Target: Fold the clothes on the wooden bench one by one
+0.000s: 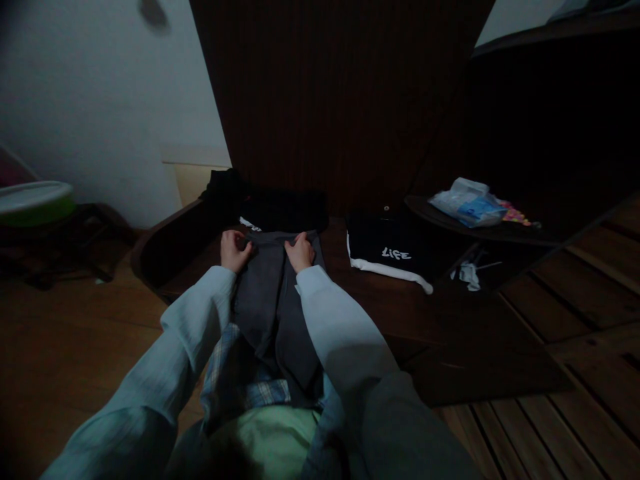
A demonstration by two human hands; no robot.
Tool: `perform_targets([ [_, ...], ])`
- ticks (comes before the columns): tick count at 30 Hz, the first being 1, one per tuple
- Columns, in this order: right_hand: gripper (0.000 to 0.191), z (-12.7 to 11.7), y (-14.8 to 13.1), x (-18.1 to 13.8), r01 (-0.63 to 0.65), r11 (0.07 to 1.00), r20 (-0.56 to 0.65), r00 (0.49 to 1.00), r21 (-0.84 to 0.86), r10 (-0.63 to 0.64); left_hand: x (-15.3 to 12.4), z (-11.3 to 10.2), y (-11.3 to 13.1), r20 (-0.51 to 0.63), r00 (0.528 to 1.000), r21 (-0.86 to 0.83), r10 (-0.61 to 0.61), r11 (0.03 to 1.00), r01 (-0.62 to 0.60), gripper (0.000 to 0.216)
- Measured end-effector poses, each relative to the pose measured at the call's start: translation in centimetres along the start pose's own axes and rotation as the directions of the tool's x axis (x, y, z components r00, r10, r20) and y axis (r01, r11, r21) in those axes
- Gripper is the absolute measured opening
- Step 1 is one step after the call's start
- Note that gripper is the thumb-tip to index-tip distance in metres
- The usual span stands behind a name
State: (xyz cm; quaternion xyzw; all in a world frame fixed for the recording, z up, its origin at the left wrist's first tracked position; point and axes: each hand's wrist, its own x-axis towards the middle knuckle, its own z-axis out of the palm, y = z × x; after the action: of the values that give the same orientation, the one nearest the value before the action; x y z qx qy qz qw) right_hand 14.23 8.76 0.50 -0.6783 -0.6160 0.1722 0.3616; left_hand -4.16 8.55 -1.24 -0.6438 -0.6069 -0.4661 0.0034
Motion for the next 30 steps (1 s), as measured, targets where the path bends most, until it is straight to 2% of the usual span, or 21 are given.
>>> perform_targets([
  [2, 0.030, 0.0, -0.1, -0.1, -0.010, 0.998, 0.069, 0.998, -0.058, 0.014, -0.3, -0.3, 0.7, 0.105, 0.987, 0.018, 0.121, 0.992, -0.123, 0.017],
  [5, 0.031, 0.2, -0.3, -0.4, 0.029, 0.996, 0.096, 0.995, -0.089, -0.020, -0.5, -0.2, 1.2, 0.348, 0.897, -0.031, 0.272, 0.960, -0.278, 0.022],
  [6, 0.030, 0.3, -0.4, -0.4, 0.039, 0.995, 0.100, 0.995, -0.097, -0.029, -0.5, -0.1, 1.2, 0.402, 0.870, -0.041, 0.286, 0.955, -0.295, 0.025],
  [8, 0.028, 0.3, -0.3, -0.5, 0.060, 0.992, 0.097, 0.994, -0.107, -0.050, -0.5, 0.2, 1.1, 0.458, 0.848, -0.034, 0.268, 0.958, -0.284, 0.029],
  [16, 0.017, 0.3, 0.3, -0.1, 0.236, 0.972, -0.017, 0.972, -0.020, -0.236, -0.4, 0.6, 0.4, 0.476, 0.858, -0.060, 0.193, 0.981, -0.187, 0.031],
  [21, 0.017, 0.6, 0.1, -0.3, 0.335, 0.941, 0.020, 0.942, -0.051, -0.335, -0.2, 0.6, 0.3, 0.480, 0.854, -0.064, 0.201, 0.979, -0.195, 0.031],
  [23, 0.017, 0.7, 0.1, -0.3, 0.342, 0.937, 0.062, 0.939, -0.072, -0.338, -0.2, 0.7, 0.3, 0.482, 0.852, -0.052, 0.203, 0.978, -0.204, 0.031],
  [26, 0.020, 0.7, 0.1, -0.1, 0.285, 0.954, 0.117, 0.955, -0.091, -0.274, -0.3, 0.6, 0.3, 0.489, 0.849, -0.031, 0.199, 0.977, -0.211, 0.032],
  [30, 0.019, 0.1, -0.7, 1.0, 0.231, 0.970, 0.137, 0.966, -0.069, -0.221, -0.3, 0.6, 0.4, 0.490, 0.850, -0.038, 0.193, 0.979, -0.200, 0.032],
])
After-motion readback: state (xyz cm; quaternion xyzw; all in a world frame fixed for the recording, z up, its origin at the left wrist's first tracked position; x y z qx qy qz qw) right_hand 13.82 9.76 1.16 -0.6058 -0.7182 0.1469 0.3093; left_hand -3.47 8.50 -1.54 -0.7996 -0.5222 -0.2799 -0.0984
